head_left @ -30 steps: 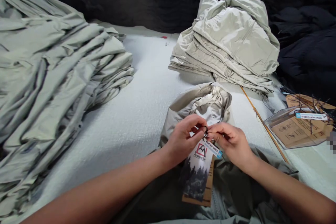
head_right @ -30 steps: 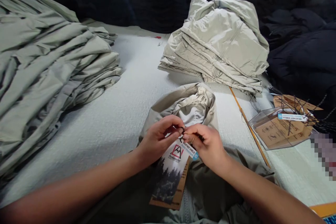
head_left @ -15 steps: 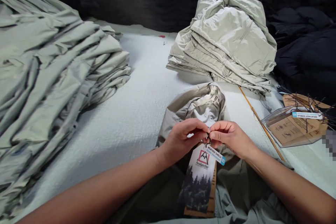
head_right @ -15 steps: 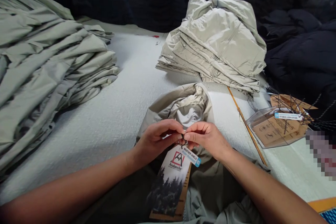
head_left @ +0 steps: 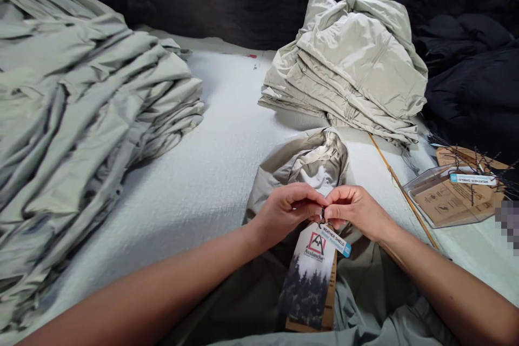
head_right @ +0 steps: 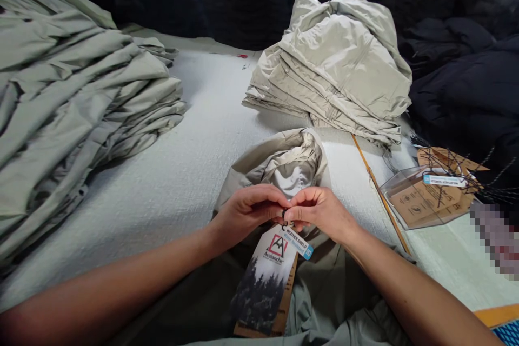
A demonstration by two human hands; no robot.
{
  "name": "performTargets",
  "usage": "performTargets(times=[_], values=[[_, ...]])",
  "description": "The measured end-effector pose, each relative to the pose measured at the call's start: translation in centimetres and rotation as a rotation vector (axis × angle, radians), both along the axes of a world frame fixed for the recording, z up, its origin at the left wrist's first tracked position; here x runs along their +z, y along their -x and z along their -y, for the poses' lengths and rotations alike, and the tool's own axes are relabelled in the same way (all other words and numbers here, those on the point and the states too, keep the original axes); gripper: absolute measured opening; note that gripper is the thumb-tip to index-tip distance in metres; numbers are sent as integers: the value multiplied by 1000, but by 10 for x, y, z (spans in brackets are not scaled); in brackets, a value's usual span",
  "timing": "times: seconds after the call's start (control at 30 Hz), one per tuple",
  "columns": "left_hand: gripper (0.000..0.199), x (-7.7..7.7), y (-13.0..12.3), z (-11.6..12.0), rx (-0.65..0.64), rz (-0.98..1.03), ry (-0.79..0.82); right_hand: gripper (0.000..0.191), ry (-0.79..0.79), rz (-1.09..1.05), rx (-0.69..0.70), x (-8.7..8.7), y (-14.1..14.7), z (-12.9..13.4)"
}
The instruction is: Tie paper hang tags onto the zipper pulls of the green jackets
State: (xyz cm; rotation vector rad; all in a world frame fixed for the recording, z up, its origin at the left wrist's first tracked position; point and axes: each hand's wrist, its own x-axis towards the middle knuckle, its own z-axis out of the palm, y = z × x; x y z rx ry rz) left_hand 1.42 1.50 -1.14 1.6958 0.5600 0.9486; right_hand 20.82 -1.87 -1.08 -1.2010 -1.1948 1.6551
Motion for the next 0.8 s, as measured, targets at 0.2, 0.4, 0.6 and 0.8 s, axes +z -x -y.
performTargets(times=[0.2,0.4,0.6,0.8], values=[[8,4,-1,2,-5,32,190,32,0,16,-77,1,4,-1],[8,6,-8,6,182,-52,213,31,-128,75,-213,11,13,5],[11,4,-9,9,236,-62,242,26,-305,202,-268,12,18,13],[15,11,-9,9,184,-15,428,21,-393,295,-196,11,15,14]])
